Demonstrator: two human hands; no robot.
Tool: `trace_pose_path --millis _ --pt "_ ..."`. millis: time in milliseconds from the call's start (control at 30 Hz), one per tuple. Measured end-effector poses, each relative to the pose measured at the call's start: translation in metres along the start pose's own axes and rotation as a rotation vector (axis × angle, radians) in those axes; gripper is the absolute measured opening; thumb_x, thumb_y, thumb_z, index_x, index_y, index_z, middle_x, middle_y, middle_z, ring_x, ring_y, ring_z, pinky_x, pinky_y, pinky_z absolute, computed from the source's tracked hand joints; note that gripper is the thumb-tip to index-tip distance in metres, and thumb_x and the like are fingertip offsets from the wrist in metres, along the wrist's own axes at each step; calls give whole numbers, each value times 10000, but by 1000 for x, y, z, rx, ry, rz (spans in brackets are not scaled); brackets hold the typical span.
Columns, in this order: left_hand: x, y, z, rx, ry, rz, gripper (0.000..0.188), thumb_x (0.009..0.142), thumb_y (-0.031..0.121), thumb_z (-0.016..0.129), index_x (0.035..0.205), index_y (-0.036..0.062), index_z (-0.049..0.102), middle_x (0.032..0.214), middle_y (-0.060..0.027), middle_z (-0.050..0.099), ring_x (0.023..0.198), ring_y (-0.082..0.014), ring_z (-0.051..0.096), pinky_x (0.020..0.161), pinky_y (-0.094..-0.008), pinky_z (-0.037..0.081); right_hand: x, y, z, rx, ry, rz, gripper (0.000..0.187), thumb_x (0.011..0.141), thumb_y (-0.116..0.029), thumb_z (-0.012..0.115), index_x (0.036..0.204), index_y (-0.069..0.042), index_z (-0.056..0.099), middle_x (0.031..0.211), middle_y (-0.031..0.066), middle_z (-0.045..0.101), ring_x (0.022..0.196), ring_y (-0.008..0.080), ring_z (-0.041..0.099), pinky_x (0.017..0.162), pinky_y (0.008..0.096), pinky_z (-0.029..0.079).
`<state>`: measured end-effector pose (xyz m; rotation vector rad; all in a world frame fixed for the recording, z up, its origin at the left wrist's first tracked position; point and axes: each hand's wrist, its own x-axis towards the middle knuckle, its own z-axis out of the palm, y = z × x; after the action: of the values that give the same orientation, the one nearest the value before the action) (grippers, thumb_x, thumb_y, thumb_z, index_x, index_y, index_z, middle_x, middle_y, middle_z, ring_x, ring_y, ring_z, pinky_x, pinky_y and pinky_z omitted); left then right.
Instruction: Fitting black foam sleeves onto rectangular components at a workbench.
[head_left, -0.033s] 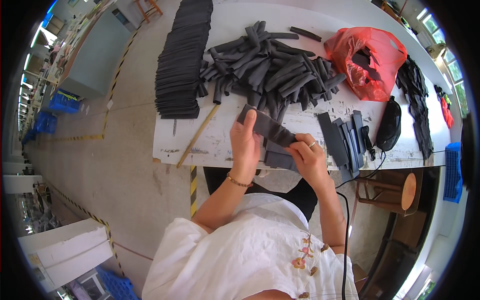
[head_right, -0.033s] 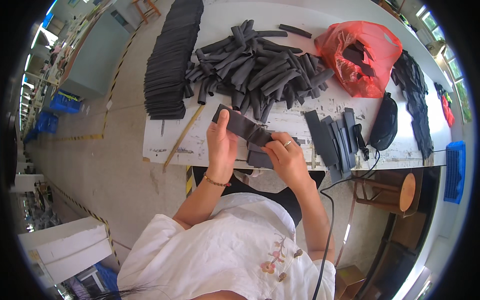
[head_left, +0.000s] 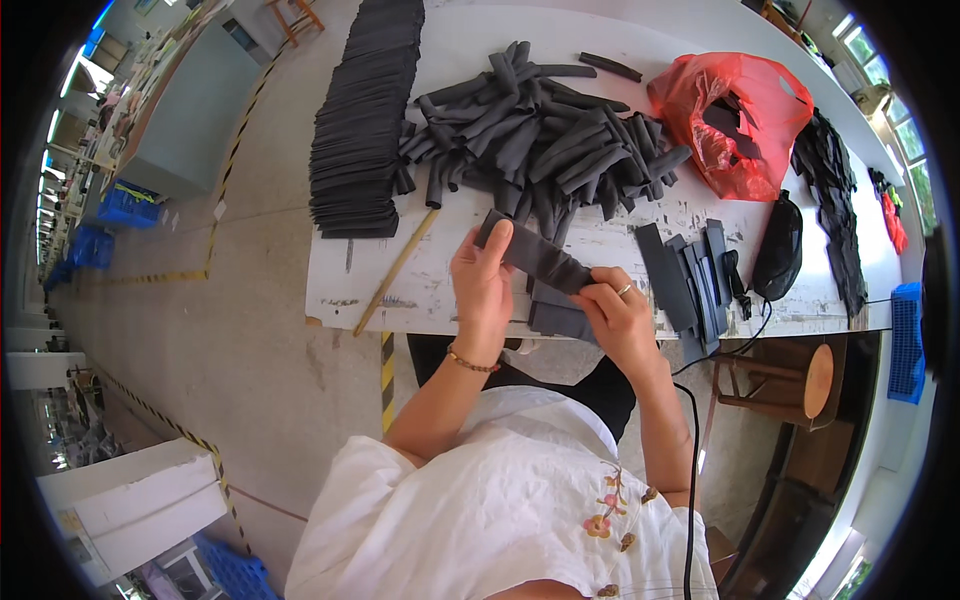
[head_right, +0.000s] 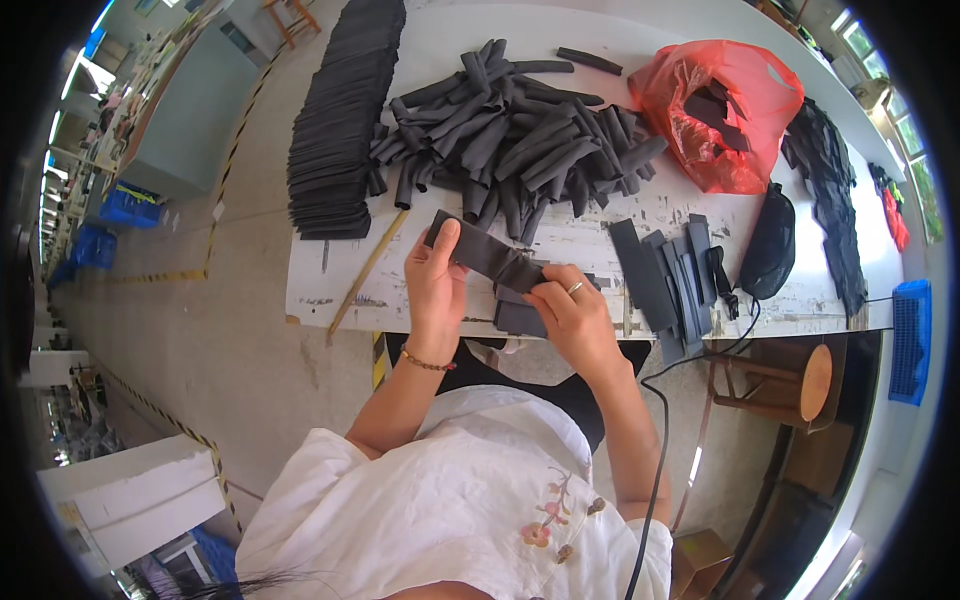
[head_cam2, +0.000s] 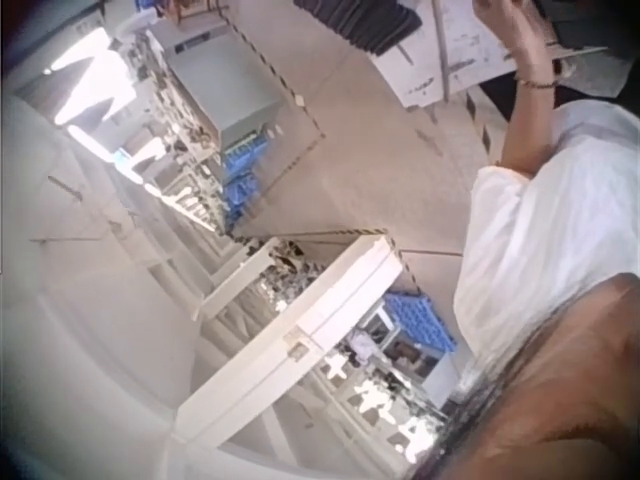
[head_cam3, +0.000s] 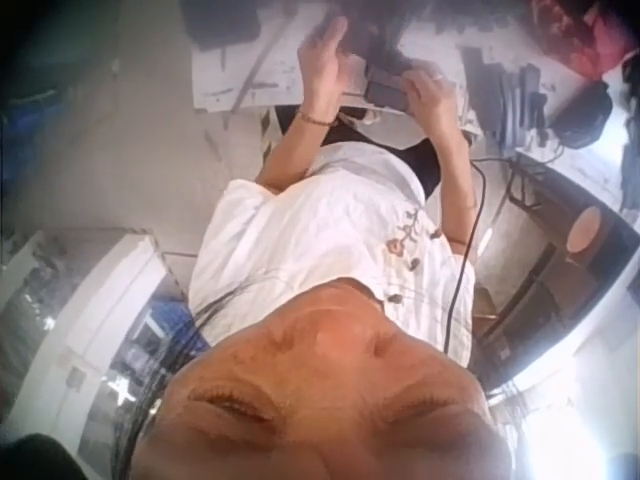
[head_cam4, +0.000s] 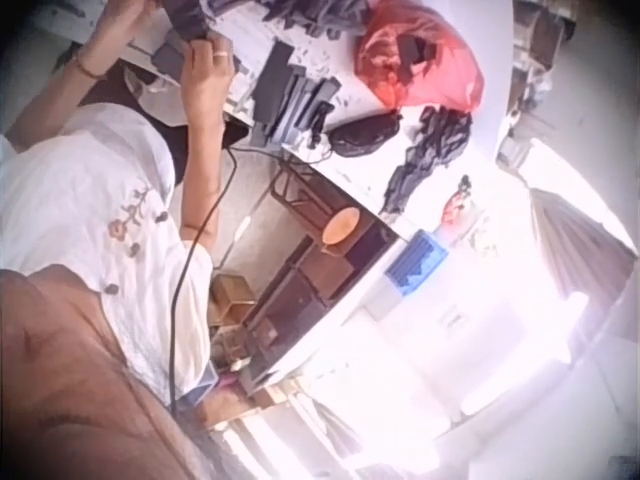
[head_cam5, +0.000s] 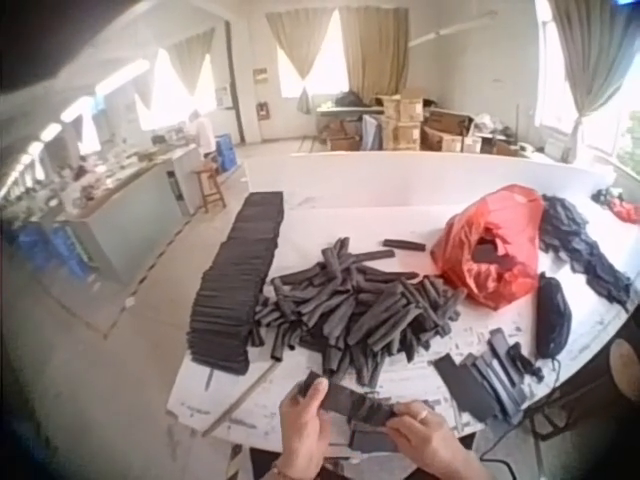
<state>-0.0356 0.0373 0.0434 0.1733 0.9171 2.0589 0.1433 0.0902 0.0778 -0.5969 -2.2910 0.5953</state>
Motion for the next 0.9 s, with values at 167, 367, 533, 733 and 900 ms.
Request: trace_pose_path --millis 167,367,533,733,900 --pt "0 19 -9 72 -129 38 136 894 53 646 991 -42 654 928 -136 684 866 -251 682 850 -401 562 1 -3 -5 -75 -2 -100 228 686 47 743 841 0 582 950 112 567 786 293 591 633 378 500" --pt "-2 24 -7 64 -229 59 145 901 55 631 1015 -30 657 951 -169 688 900 -304 681 869 -432 555 3 -8 -9 -102 16 -128 246 670 60 742 840 3 574 957 105 559 761 280 577 614 373 490" --pt "-3 24 -7 70 -256 51 171 907 76 630 1038 -33 650 970 -174 686 904 -321 680 878 -432 550 3 -7 -11 -105 28 -139 247 669 64 739 839 3 570 958 105 556 741 272 568 601 367 484" --pt "-3 25 -4 113 -217 36 202 936 122 602 1060 -34 637 957 -178 685 895 -323 681 870 -429 548 2 -5 -11 -107 15 -106 246 673 60 749 846 -15 590 953 95 572 755 280 574 607 370 473" --pt "-1 26 -3 221 -225 125 222 960 161 574 1057 -32 626 947 -151 674 877 -280 681 843 -404 560 1 -1 -9 -87 18 -59 233 690 27 759 860 -7 603 995 103 576 802 271 583 657 347 482"
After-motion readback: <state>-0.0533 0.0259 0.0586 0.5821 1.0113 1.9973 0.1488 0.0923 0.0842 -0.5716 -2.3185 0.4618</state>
